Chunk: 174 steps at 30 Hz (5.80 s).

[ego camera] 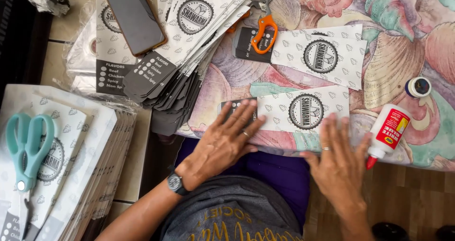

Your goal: The person applies glue to paper sleeves and folds them to secure the edges, handling each sleeve one at a time.

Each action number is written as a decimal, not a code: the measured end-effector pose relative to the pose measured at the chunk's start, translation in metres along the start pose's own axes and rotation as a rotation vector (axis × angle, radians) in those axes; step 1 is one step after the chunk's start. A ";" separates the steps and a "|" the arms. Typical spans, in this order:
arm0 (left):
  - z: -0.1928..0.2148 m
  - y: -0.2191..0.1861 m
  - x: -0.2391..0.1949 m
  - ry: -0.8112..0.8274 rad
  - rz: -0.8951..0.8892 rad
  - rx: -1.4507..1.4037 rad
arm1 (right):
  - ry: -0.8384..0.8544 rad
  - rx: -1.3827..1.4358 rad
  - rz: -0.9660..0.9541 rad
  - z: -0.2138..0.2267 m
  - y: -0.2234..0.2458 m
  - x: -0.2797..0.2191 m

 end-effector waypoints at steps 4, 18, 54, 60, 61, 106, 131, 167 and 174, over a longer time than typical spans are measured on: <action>0.001 -0.004 -0.009 -0.067 0.049 0.092 | -0.020 0.087 -0.075 0.004 -0.018 -0.014; -0.013 -0.018 0.024 0.026 0.092 0.078 | 0.174 0.269 0.280 0.012 0.041 0.056; 0.034 0.093 0.015 -0.241 0.763 0.275 | -0.403 -0.128 0.192 -0.013 -0.046 0.122; 0.025 0.115 0.016 -0.247 0.758 0.173 | -0.307 -0.007 0.264 0.006 -0.019 0.071; 0.026 0.114 0.015 -0.242 0.756 0.169 | -0.302 -0.007 0.260 0.007 -0.007 0.064; 0.008 0.016 0.081 -0.113 0.093 0.029 | -0.795 1.167 -0.407 -0.044 -0.163 -0.067; 0.020 0.052 0.113 0.139 0.133 -0.406 | -0.524 1.520 -0.150 -0.071 0.042 0.049; 0.005 0.002 -0.023 0.117 0.285 0.331 | 0.063 0.013 -0.126 0.012 -0.040 -0.012; -0.014 -0.035 0.022 0.078 0.149 0.194 | -0.076 0.101 -0.038 0.033 -0.043 0.034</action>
Point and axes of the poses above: each hand's wrist, its own x-axis towards the middle knuckle, its own z-axis out of the back of the hand, y = z × x, the point moved 3 cm from there along x, towards the middle knuckle, and after that the axes turned 9 degrees about y, right-handed, at the moved point
